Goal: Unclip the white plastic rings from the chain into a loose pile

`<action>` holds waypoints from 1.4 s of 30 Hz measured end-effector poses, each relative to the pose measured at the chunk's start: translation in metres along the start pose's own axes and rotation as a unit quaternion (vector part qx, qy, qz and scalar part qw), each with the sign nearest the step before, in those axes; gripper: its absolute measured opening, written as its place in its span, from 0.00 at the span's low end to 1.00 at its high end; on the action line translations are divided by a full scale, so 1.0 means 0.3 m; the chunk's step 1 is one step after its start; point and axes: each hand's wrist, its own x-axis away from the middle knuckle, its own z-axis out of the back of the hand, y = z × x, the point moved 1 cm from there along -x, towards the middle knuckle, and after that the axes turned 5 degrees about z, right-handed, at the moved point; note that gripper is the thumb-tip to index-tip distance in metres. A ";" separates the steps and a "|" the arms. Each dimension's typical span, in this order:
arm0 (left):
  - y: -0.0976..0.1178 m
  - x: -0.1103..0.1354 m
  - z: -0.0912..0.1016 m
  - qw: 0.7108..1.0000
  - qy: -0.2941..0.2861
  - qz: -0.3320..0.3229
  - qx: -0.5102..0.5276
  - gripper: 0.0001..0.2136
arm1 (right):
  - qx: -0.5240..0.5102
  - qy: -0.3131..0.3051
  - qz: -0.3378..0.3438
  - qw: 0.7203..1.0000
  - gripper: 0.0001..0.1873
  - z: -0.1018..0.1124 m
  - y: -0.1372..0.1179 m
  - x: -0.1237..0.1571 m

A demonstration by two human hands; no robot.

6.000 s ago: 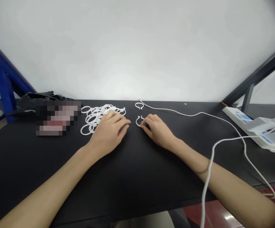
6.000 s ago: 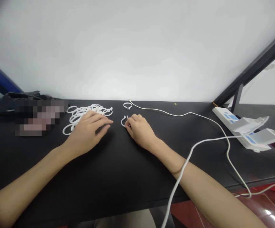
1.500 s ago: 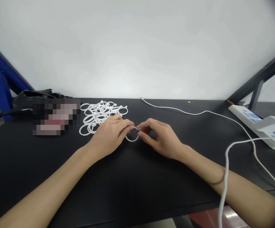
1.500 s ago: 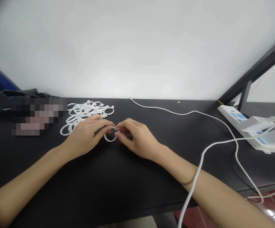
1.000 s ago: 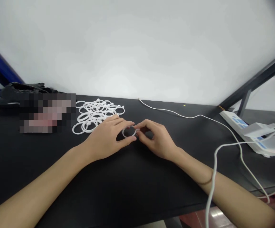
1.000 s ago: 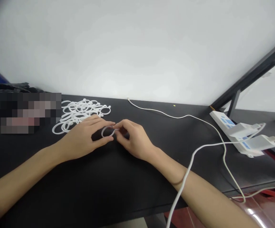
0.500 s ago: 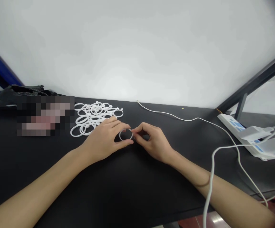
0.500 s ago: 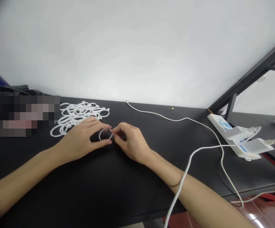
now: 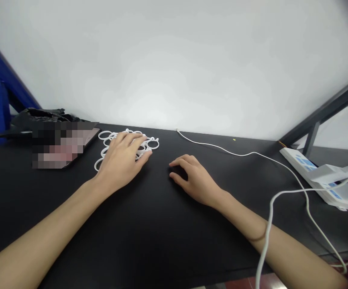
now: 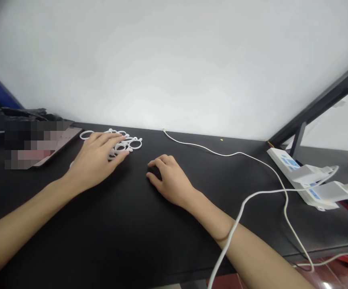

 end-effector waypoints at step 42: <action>-0.023 0.000 0.009 0.999 0.013 -0.042 -0.031 0.13 | 0.115 -0.023 -0.024 0.993 0.20 0.015 0.063 0.007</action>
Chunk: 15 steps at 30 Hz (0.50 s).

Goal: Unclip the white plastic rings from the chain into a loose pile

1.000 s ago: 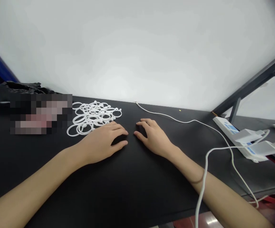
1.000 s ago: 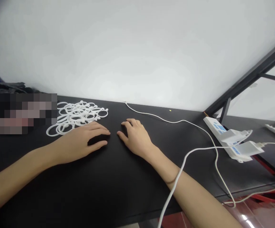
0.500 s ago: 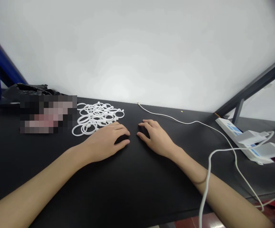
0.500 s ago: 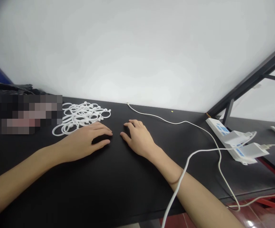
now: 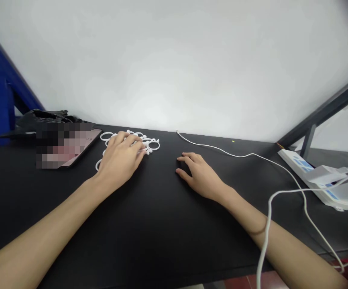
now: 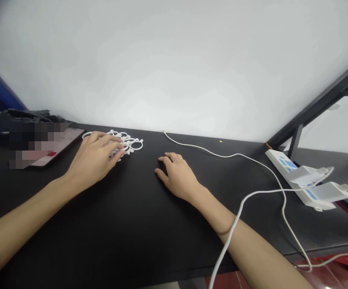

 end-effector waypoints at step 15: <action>0.141 0.038 0.011 0.934 -0.210 0.028 0.289 0.10 | -0.330 0.043 -0.030 0.943 0.05 0.022 -0.105 0.003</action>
